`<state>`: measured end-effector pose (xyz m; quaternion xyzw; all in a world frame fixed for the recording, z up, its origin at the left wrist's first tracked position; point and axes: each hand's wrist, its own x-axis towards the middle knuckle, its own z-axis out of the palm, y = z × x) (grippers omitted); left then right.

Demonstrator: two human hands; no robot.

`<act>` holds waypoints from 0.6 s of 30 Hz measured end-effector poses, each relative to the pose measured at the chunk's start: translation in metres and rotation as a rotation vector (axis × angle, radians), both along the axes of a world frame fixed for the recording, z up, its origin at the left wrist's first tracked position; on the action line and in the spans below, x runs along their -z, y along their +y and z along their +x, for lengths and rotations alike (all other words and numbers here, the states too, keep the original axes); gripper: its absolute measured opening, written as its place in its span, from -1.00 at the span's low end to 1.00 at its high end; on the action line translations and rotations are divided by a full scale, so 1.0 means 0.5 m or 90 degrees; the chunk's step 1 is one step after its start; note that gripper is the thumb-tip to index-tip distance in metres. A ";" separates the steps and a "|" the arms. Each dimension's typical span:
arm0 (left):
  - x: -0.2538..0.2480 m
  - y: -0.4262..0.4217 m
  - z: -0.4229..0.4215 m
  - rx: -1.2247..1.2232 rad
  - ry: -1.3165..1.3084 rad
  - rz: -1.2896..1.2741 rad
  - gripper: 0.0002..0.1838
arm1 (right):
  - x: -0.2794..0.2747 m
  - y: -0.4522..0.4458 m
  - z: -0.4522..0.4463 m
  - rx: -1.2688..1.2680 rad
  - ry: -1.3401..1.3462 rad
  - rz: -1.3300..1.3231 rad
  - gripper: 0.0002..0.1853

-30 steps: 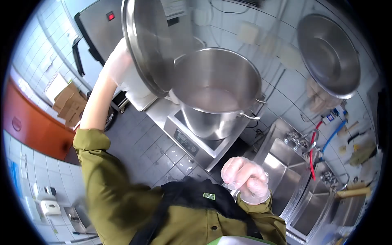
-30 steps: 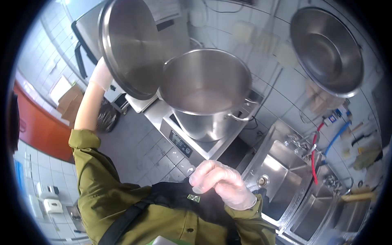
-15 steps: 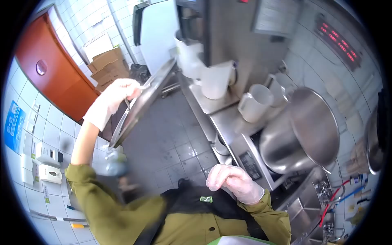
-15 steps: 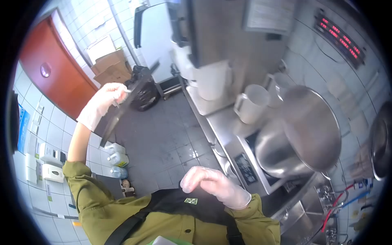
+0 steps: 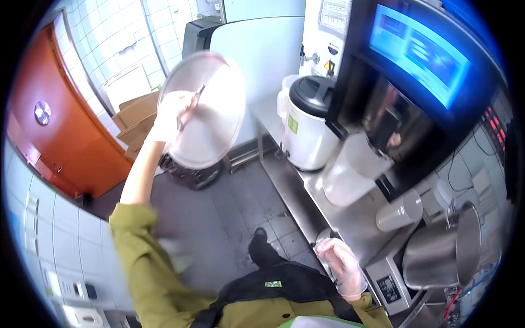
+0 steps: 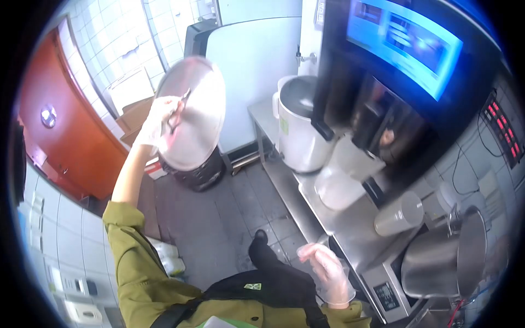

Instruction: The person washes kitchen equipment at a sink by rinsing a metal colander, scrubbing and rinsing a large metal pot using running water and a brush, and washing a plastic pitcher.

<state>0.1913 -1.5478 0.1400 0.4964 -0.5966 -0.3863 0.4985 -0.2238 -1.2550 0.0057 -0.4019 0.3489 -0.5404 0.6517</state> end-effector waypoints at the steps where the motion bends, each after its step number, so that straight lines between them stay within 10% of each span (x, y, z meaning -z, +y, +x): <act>1: -0.015 -0.080 -0.010 -0.016 0.031 -0.008 -0.86 | 0.014 -0.053 0.012 -0.020 -0.001 -0.020 -0.66; 11: -0.281 -0.683 -0.304 0.212 0.276 -0.211 -0.88 | -0.092 -0.382 0.164 0.160 0.057 -0.072 -0.61; 18: -0.265 -0.988 -0.579 0.378 0.513 -0.180 -0.89 | -0.045 -0.492 0.301 0.533 0.046 -0.053 -0.61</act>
